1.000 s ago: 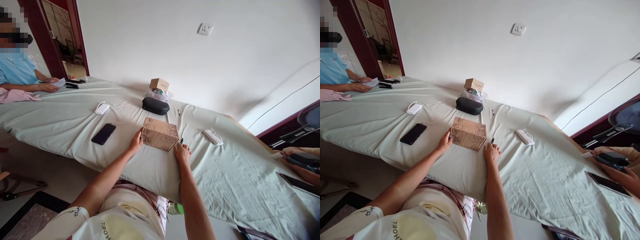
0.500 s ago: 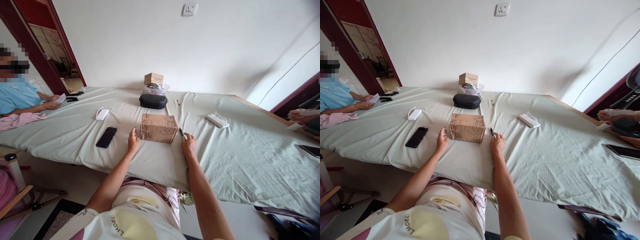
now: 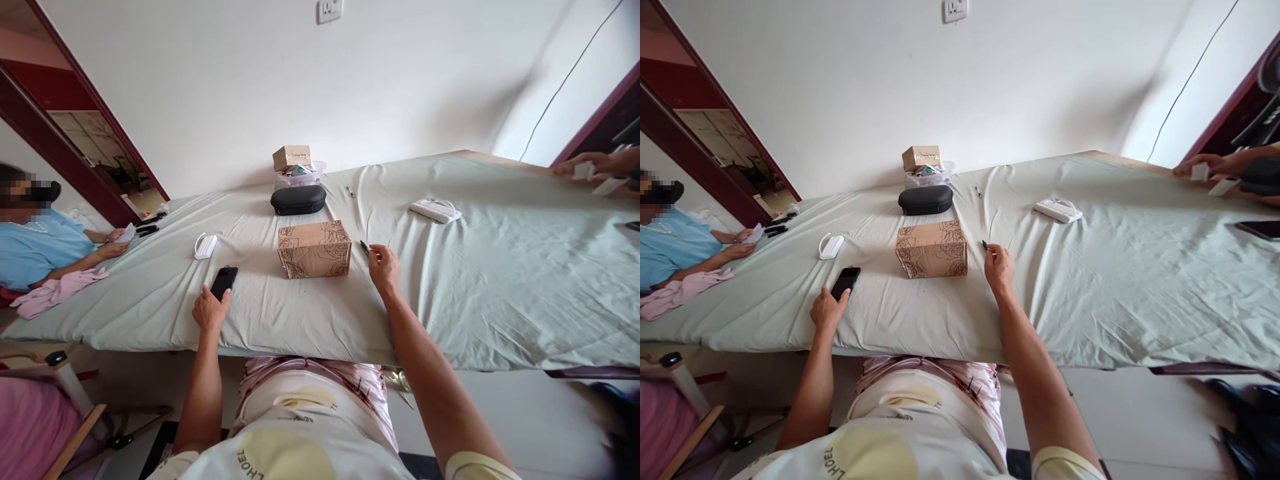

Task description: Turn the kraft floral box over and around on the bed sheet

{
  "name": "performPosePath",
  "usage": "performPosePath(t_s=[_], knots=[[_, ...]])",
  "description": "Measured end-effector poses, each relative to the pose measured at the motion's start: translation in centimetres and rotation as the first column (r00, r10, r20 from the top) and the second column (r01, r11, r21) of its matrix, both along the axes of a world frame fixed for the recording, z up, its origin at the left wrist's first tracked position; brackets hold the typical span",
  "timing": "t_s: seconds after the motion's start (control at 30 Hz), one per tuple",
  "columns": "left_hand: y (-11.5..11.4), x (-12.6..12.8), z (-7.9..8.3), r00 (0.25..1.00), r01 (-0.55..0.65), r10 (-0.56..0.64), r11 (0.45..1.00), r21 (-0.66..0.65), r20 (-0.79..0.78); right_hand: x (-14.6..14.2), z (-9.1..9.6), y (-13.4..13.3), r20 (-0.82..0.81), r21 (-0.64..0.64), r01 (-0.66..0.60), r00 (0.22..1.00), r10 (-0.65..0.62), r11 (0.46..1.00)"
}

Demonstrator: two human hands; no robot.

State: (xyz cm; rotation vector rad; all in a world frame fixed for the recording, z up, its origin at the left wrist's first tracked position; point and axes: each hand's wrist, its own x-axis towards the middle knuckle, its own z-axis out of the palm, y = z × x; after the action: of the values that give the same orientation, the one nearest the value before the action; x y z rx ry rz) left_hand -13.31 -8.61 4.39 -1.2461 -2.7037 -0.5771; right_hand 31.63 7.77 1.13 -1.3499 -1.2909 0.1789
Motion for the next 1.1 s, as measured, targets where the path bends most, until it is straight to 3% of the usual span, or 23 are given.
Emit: performPosePath(t_s=[0.13,0.27,0.47,0.7,0.93,1.1], knots=[[-0.4,0.6,-1.0,0.999,-0.003,0.001,0.998,-0.061,-0.036,-0.1,0.4,-0.3,-0.019,-0.013,-0.014,1.000,0.014,1.000],[-0.9,1.6,-0.8,0.998,0.004,-0.010,0.995,-0.095,-0.059,0.0,0.9,-0.8,-0.048,0.011,-0.017,0.999,0.017,1.000],[-1.8,3.2,-0.8,0.989,0.142,-0.145,0.983,-0.115,-0.021,0.1,0.9,-0.7,-0.083,0.040,-0.036,0.996,0.039,0.999],[-0.6,3.7,-2.3,0.998,0.050,-0.053,0.992,-0.119,-0.023,0.1,0.8,-0.7,-0.088,-0.006,-0.058,0.995,0.057,0.998],[1.6,4.3,-2.2,1.000,0.014,-0.018,0.991,-0.136,-0.025,0.0,0.7,-0.6,-0.116,-0.001,-0.081,0.990,0.080,0.997],[1.7,4.7,-2.3,1.000,0.012,-0.013,0.994,-0.111,-0.006,-0.1,1.0,-0.9,-0.119,-0.010,-0.087,0.989,0.085,0.996]])
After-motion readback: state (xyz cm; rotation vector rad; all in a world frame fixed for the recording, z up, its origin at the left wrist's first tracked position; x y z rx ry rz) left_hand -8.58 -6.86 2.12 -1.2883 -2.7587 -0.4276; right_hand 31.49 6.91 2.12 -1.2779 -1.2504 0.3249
